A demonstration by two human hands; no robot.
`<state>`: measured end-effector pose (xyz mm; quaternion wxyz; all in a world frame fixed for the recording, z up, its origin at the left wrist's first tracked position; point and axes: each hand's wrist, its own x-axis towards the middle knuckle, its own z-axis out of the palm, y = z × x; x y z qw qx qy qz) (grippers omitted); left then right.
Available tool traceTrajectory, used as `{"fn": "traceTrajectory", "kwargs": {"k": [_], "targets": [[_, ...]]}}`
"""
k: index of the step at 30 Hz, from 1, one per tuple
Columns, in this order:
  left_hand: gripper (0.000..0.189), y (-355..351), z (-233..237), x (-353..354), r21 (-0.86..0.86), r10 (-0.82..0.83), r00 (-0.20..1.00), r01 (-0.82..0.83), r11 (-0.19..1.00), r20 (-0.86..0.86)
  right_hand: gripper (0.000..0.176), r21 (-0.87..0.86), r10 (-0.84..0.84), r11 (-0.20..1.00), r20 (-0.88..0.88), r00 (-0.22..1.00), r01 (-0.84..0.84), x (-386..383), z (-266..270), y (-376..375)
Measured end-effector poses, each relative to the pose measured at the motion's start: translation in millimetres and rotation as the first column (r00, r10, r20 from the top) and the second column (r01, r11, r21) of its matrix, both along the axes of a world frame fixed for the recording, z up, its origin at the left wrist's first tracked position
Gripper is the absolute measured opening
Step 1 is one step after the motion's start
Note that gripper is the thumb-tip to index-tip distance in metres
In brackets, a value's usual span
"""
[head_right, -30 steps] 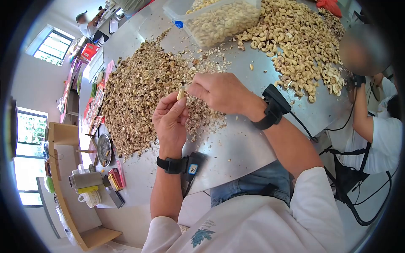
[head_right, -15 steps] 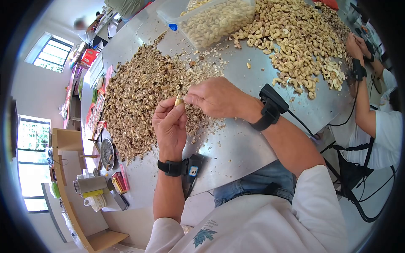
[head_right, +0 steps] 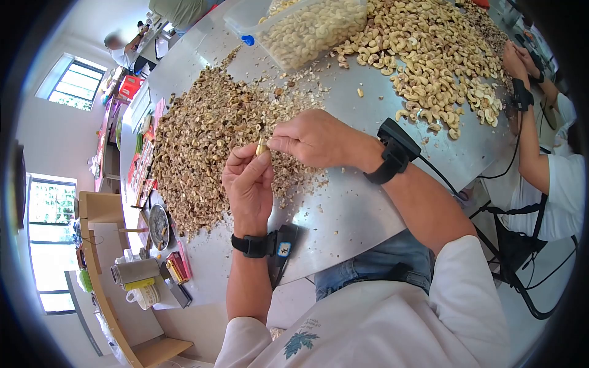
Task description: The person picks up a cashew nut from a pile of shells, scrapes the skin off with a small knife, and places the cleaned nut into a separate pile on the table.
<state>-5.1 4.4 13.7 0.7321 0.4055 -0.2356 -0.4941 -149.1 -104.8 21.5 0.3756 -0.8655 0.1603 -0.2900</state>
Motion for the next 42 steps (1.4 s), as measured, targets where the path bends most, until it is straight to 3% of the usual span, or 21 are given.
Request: {"fn": "traceTrajectory", "kwargs": {"k": [5, 8, 14, 20, 26, 29, 35, 38, 41, 42], "targets": [[0.019, 1, -1, 1, -0.005, -0.006, 0.999, 0.006, 1.0, 0.045, 0.026, -0.024, 0.002, 1.0, -0.01, 1.0, -0.002, -1, 0, -2], [0.02, 1, 5, -4, 0.019, 0.028, 0.995, -0.03, 0.999, 0.098, 0.026, 0.012, -0.077, 0.997, -0.038, 0.996, 0.077, -2, -2, -5], [0.021, 0, 5, -5, -0.019, 0.027, 0.993, -0.025, 1.0, 0.116, 0.024, 0.166, 0.045, 0.985, 0.007, 0.999, -0.046, -6, 4, -5], [0.021, 2, -1, -1, -0.071, -0.028, 0.989, 0.038, 0.997, 0.145, 0.023, 0.11, 0.082, 0.991, -0.014, 0.997, -0.08, -7, 2, -7], [0.022, 0, 5, -4, -0.032, 0.019, 0.982, -0.013, 0.999, 0.186, 0.024, 0.065, -0.042, 0.997, -0.14, 0.989, 0.052, -7, -1, -14], [0.022, -1, 7, -6, -0.044, 0.013, 0.984, -0.005, 0.999, 0.176, 0.025, 0.319, 0.08, 0.946, -0.044, 0.996, -0.062, -9, -1, -15], [0.024, 0, 2, -3, -0.056, 0.006, 0.981, 0.004, 0.998, 0.192, 0.024, 0.201, 0.138, 0.97, 0.0, 0.99, -0.135, -8, -4, -14], [0.024, 1, 4, -3, -0.059, 0.002, 0.979, 0.01, 0.998, 0.202, 0.023, 0.216, -0.009, 0.976, -0.084, 0.996, 0.027, -7, -4, -14], [0.024, -1, 6, -6, -0.066, -0.019, 0.982, 0.032, 0.997, 0.19, 0.022, 0.331, 0.06, 0.944, -0.119, 0.991, -0.017, -9, -10, -25], [0.024, -1, 5, -5, -0.067, -0.041, 0.984, 0.053, 0.996, 0.174, 0.022, 0.442, 0.058, 0.896, -0.051, 0.997, -0.029, -10, -4, -21]]}}
